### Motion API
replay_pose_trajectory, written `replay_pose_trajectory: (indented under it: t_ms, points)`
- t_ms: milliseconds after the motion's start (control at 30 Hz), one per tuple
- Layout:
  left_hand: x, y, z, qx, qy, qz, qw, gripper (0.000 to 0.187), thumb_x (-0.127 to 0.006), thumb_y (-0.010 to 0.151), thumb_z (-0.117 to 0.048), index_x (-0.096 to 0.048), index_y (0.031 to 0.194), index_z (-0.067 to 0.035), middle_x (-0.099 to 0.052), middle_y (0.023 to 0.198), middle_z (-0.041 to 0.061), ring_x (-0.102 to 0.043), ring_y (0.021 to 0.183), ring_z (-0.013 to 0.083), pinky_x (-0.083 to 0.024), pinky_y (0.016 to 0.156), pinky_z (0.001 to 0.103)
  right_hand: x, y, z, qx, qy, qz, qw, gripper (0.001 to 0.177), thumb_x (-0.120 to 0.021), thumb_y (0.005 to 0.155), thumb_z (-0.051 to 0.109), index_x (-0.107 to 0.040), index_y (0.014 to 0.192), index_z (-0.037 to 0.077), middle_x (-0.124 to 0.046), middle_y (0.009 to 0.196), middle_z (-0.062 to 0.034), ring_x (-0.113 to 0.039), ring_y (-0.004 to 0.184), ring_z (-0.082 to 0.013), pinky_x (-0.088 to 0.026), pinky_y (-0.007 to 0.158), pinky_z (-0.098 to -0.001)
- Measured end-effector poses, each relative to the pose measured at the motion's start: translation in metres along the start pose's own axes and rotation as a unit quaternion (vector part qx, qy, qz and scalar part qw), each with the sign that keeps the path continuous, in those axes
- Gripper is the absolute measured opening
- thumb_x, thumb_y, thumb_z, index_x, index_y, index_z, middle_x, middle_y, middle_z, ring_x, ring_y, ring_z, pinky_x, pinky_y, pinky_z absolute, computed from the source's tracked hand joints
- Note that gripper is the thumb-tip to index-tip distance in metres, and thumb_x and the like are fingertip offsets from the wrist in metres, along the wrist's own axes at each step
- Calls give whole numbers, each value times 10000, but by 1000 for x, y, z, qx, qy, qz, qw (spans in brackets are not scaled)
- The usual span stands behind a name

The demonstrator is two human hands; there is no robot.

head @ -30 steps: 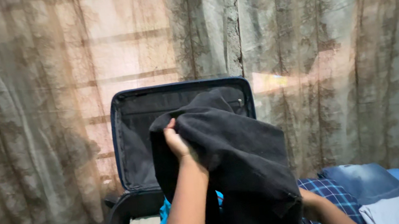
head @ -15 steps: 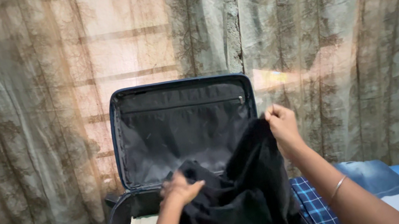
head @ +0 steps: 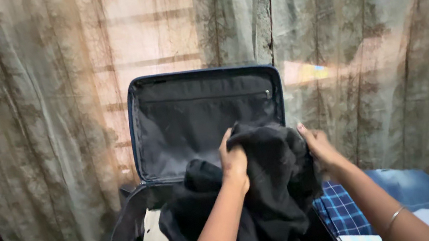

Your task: The person folds several items of clothing, including black pants, a blue t-shirt, and a grey sweatshirt, and places them into an open suitcase.

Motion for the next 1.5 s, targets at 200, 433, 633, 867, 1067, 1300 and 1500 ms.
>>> replay_pose_trajectory:
  t_ms: [200, 433, 633, 867, 1067, 1300, 1500]
  points:
    - [30, 38, 6, -83, 30, -164, 982, 272, -487, 987, -81, -629, 1218, -93, -654, 1169, 71, -594, 1041, 185, -494, 941, 336, -67, -65, -27, -223, 249, 189, 923, 767, -269, 868, 809, -587, 1316, 273, -734, 1142, 37, -673, 1048, -196, -527, 876, -417]
    - [88, 13, -18, -1, 353, 67, 933, 540, -585, 946, -210, -421, 1457, -154, -645, 1290, 93, -614, 1155, 238, -493, 987, 379, -71, 23, 47, 146, 52, 86, 984, 252, -610, 875, 99, -716, 1097, 46, -709, 969, -5, -627, 899, -120, -512, 808, -266]
    - [47, -34, -94, 97, 478, 302, 819, 771, -674, 844, -182, -353, 1544, -164, -509, 1499, 62, -483, 1363, 256, -465, 1032, 453, -70, 16, 166, 286, 38, 112, 951, 264, -605, 795, 57, -730, 1024, 12, -654, 809, 18, -585, 731, -98, -479, 672, -253]
    - [-17, 24, -38, -57, 263, 435, 859, 445, -571, 918, -139, -647, 1333, 3, -692, 1273, 112, -587, 1193, 253, -456, 1041, 371, -83, -72, 210, 398, -202, 167, 879, 142, -670, 756, 82, -692, 868, -1, -638, 696, -27, -629, 666, -110, -491, 634, -271]
    - [-6, -7, 2, 15, 657, 429, 620, 626, -521, 904, -596, -657, 1359, -188, -670, 1359, 87, -599, 1270, 274, -425, 1087, 389, -25, -66, 158, 242, -146, 205, 937, 190, -685, 702, 109, -707, 846, -13, -715, 721, -71, -676, 682, -181, -518, 637, -319]
    - [19, -47, -90, -113, 890, 199, 395, 681, -612, 832, -759, -744, 1243, -232, -740, 1237, 21, -473, 1351, 216, -216, 1208, 541, -28, -80, 62, 128, -506, 302, 798, 479, -727, 818, 492, -765, 995, 49, -755, 913, -170, -717, 884, -296, -532, 798, -408]
    - [3, -64, -141, -423, 823, 127, 358, 504, -738, 705, -606, -726, 1054, -242, -683, 1069, -11, -510, 1231, 247, -263, 1106, 565, -18, -52, -6, 102, -606, 289, 734, 522, -848, 710, 499, -750, 1023, 93, -733, 994, -197, -695, 973, -357, -534, 896, -441]
Point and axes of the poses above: each hand's wrist, its own y-axis towards the middle knuckle, its own x-axis out of the back of the hand, z = x × y, the point moved 9 cm from there along y, towards the middle knuckle
